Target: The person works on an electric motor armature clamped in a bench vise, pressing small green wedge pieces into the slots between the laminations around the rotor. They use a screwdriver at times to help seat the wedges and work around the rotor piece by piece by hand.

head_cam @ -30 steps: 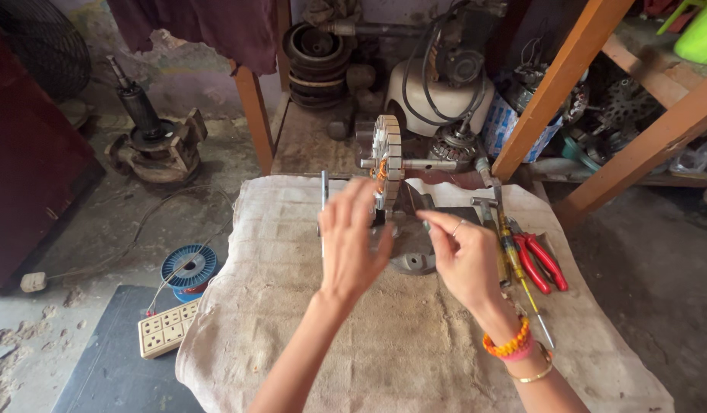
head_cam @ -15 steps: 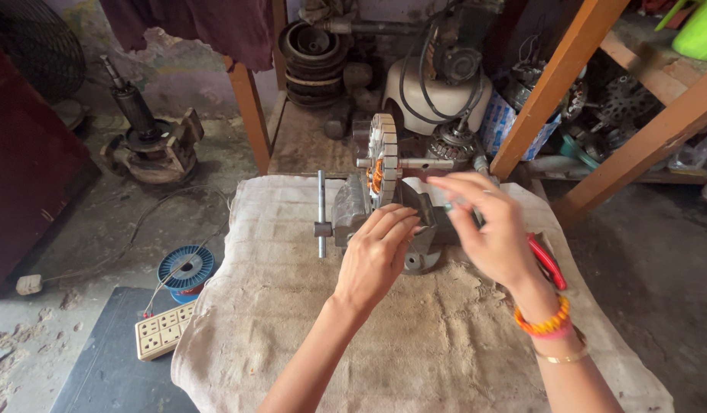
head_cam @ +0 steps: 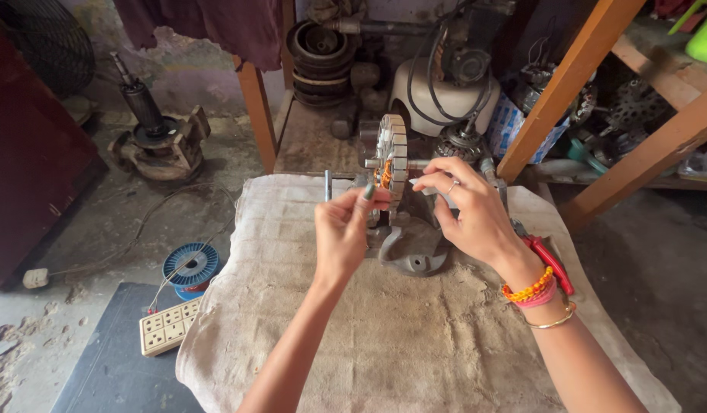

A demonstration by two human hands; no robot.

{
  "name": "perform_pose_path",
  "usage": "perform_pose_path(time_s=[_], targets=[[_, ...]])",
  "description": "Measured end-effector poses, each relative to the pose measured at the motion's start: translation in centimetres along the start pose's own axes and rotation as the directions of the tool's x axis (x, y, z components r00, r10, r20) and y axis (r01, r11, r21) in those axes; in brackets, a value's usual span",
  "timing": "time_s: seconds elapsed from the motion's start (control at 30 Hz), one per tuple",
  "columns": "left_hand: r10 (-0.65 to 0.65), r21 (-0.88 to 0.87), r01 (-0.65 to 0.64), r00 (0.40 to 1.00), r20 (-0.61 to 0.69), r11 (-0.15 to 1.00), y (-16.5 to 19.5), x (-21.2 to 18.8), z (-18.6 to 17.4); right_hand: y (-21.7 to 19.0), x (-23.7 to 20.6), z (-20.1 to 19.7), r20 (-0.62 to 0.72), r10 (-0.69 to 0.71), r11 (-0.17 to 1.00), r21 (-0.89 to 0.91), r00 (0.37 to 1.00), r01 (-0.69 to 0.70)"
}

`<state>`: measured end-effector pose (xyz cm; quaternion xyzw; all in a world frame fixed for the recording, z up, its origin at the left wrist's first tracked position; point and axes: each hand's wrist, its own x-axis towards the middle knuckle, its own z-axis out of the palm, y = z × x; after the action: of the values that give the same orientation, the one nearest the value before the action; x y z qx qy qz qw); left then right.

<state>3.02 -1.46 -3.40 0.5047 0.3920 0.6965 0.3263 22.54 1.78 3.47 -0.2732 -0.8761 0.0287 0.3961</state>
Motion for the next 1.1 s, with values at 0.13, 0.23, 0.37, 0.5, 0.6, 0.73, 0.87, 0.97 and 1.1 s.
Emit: perform_pose_path(time_s=[0.13, 0.23, 0.37, 0.5, 0.6, 0.73, 0.87, 0.97, 1.1], targets=[[-0.062, -0.3, 0.053, 0.998, -0.022, 0.952, -1.8, 1.2, -0.8, 0.0, 0.6, 0.0, -0.029, -0.046, 0.998, -0.05, 0.999, 0.045], [-0.161, -0.459, 0.13, 0.987, -0.029, 0.879, -2.2, 1.4, -1.2, -0.1, 0.8, 0.5, -0.029, -0.076, 0.994, -0.074, 0.997, 0.074], [-0.14, -0.611, 0.142, 0.989, 0.051, 0.779, -1.4, 1.2, -1.4, -0.1, 1.1, 0.9, -0.056, -0.066, 0.995, -0.079, 0.996, 0.062], [-0.127, -0.637, 0.158, 0.987, 0.095, 0.755, -0.1, 0.6, -1.3, -0.1, 1.3, 1.1, -0.068, -0.046, 0.996, -0.083, 0.997, 0.04], [-0.108, -0.65, 0.157, 0.987, 0.115, 0.743, 0.6, 0.1, -1.1, 0.0, 1.3, 1.2, -0.083, -0.035, 0.996, -0.083, 0.996, 0.028], [-0.026, -0.629, 0.123, 0.986, 0.162, 0.767, 1.2, -0.4, -1.1, 0.4, 1.3, 1.7, -0.089, -0.006, 0.997, -0.071, 0.996, 0.0], [0.023, -0.574, 0.099, 0.979, 0.201, 0.813, 1.5, -0.6, -0.8, 0.9, 0.9, 2.1, -0.092, -0.037, 0.993, -0.113, 0.995, 0.027], [0.029, -0.483, 0.079, 0.976, 0.214, 0.872, 1.7, -0.9, -0.3, 0.7, 0.0, 2.3, -0.138, -0.033, 0.997, -0.073, 0.99, 0.023], [-0.014, -0.307, 0.066, 0.985, 0.171, 0.949, 1.6, -0.9, 0.5, -1.6, -1.8, 3.3, -0.102, 0.341, 0.919, 0.248, 0.935, -0.308]])
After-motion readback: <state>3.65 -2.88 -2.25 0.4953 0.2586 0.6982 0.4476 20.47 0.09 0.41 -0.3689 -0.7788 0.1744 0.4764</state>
